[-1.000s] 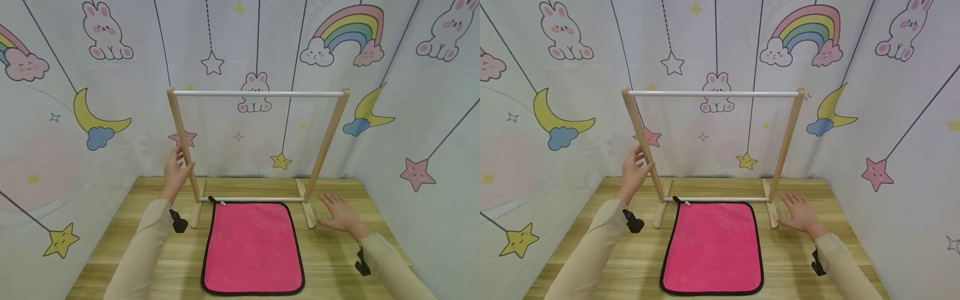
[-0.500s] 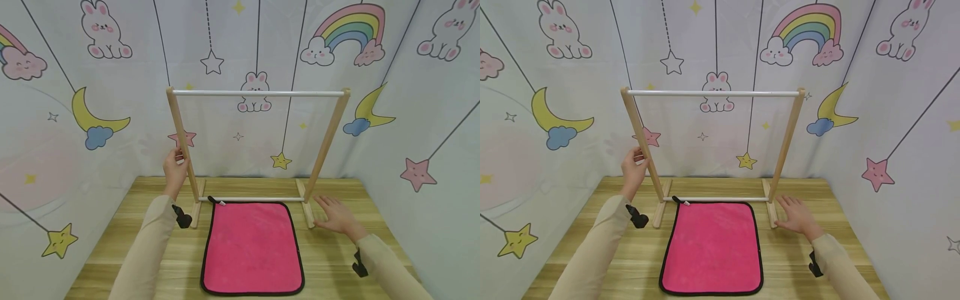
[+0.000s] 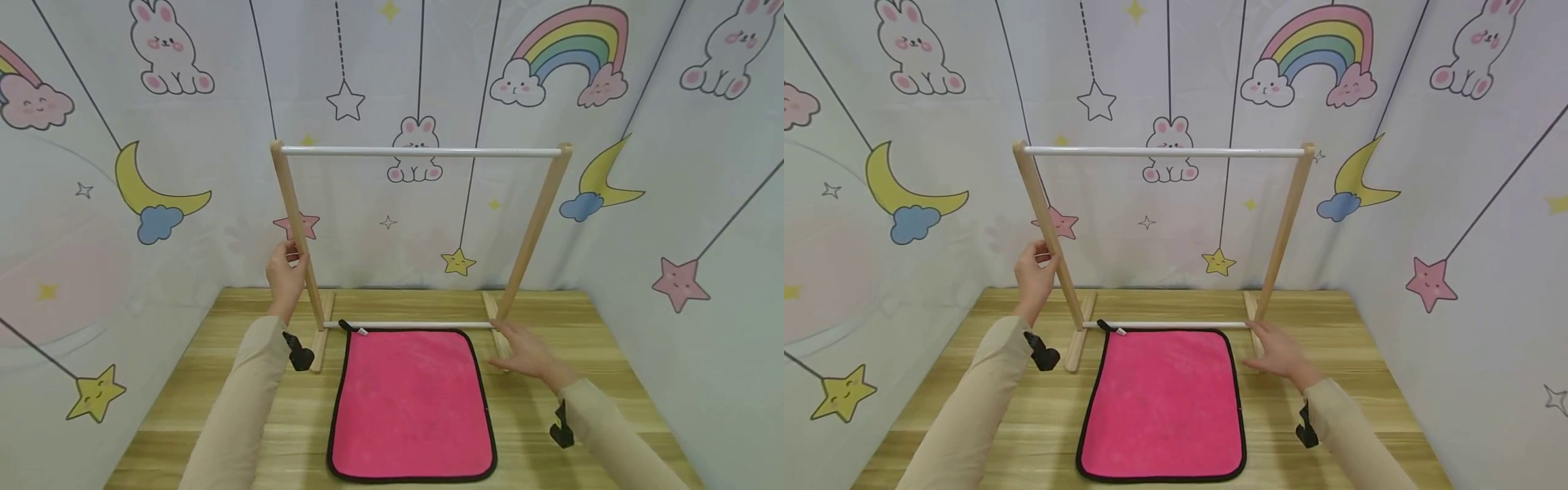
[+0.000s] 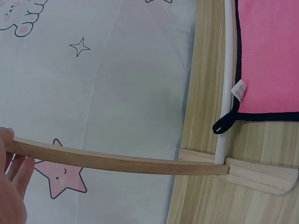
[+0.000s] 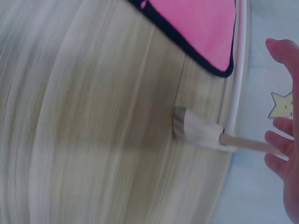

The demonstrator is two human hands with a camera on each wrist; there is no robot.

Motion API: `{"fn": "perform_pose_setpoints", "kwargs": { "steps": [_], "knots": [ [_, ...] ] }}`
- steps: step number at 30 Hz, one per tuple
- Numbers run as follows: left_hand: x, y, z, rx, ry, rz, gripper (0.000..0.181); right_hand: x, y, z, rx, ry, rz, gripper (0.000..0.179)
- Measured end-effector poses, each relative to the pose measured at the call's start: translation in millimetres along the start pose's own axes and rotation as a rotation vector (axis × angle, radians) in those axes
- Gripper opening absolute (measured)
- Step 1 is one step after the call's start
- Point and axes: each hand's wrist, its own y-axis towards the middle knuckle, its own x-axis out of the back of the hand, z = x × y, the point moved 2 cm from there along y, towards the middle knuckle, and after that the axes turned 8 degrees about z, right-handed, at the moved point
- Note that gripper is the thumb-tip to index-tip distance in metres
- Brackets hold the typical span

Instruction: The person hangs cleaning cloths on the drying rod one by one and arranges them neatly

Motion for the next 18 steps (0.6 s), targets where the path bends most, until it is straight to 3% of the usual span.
{"fn": "perform_pose_setpoints", "kwargs": {
  "steps": [18],
  "knots": [
    [1.0, 1.7, 2.3, 0.005, 0.027, 0.047, 0.024, -36, 42.2, 44, -0.007, 0.260, 0.081, 0.072]
  ]
}}
